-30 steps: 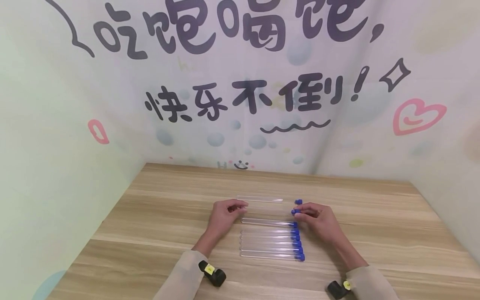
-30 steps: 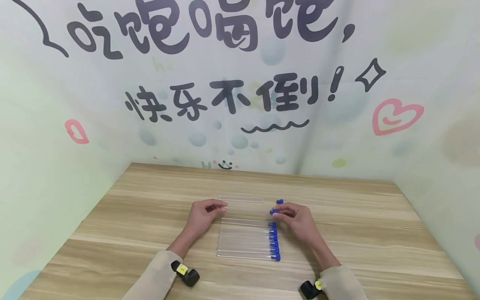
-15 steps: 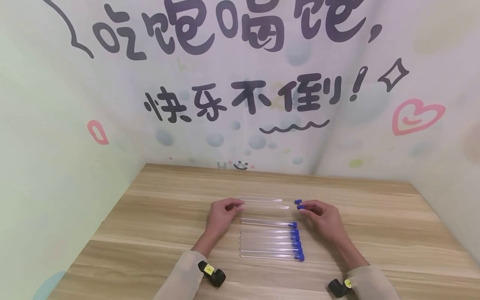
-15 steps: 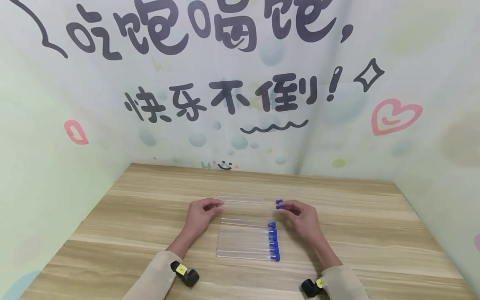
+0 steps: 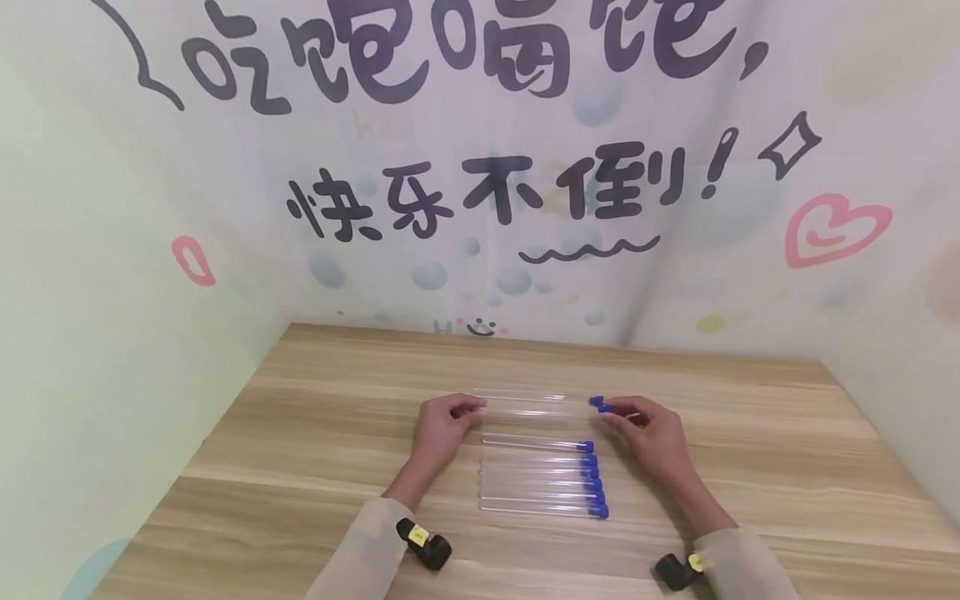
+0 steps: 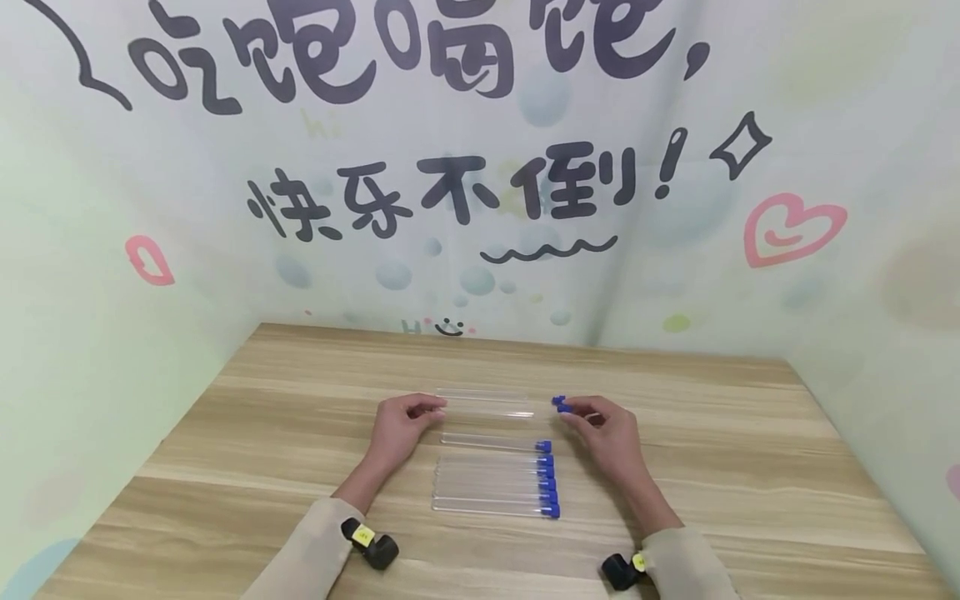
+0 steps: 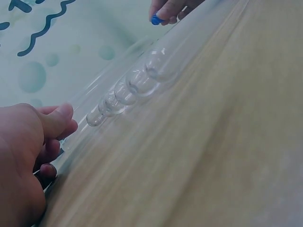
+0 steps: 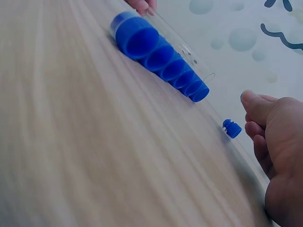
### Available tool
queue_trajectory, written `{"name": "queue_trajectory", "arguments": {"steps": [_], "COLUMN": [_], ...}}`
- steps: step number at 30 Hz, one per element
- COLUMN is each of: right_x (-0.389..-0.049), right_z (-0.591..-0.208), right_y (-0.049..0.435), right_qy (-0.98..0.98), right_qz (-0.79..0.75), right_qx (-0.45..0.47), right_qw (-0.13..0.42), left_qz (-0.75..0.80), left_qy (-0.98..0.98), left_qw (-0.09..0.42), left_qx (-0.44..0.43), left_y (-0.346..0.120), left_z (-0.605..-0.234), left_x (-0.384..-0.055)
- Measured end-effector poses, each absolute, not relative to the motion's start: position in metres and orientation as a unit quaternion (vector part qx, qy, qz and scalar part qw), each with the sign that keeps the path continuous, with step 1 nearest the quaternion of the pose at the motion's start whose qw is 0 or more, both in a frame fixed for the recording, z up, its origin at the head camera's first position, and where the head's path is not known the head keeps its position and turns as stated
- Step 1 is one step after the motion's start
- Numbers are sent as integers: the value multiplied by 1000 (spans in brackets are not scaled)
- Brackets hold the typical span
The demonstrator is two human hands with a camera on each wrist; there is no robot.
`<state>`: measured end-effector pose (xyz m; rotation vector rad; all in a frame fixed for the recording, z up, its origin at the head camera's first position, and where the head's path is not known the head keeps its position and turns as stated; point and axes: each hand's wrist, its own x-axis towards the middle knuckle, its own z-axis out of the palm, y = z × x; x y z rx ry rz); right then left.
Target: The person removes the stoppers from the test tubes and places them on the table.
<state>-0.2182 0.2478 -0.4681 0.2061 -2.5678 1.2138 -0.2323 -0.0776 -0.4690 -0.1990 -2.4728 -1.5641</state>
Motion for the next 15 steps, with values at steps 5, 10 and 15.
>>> {"name": "queue_trajectory", "arguments": {"steps": [5,10,15], "right_x": [-220,-222,-223], "right_z": [-470,-471,-471], "right_y": [250,250,248], "right_qy": [-890,-884,-890], "right_qz": [417,427,425], "right_qx": [81,77,69], "right_qw": [165,172,152], "left_qz": [-527,-524,-522], "left_qy": [-841,-843,-845], "left_qw": [104,103,104], "left_qx": [-66,-62,-58], "left_y": [-77,-77,-78], "left_z": [-471,-472,-471], "left_x": [-234,-236,-236]}}
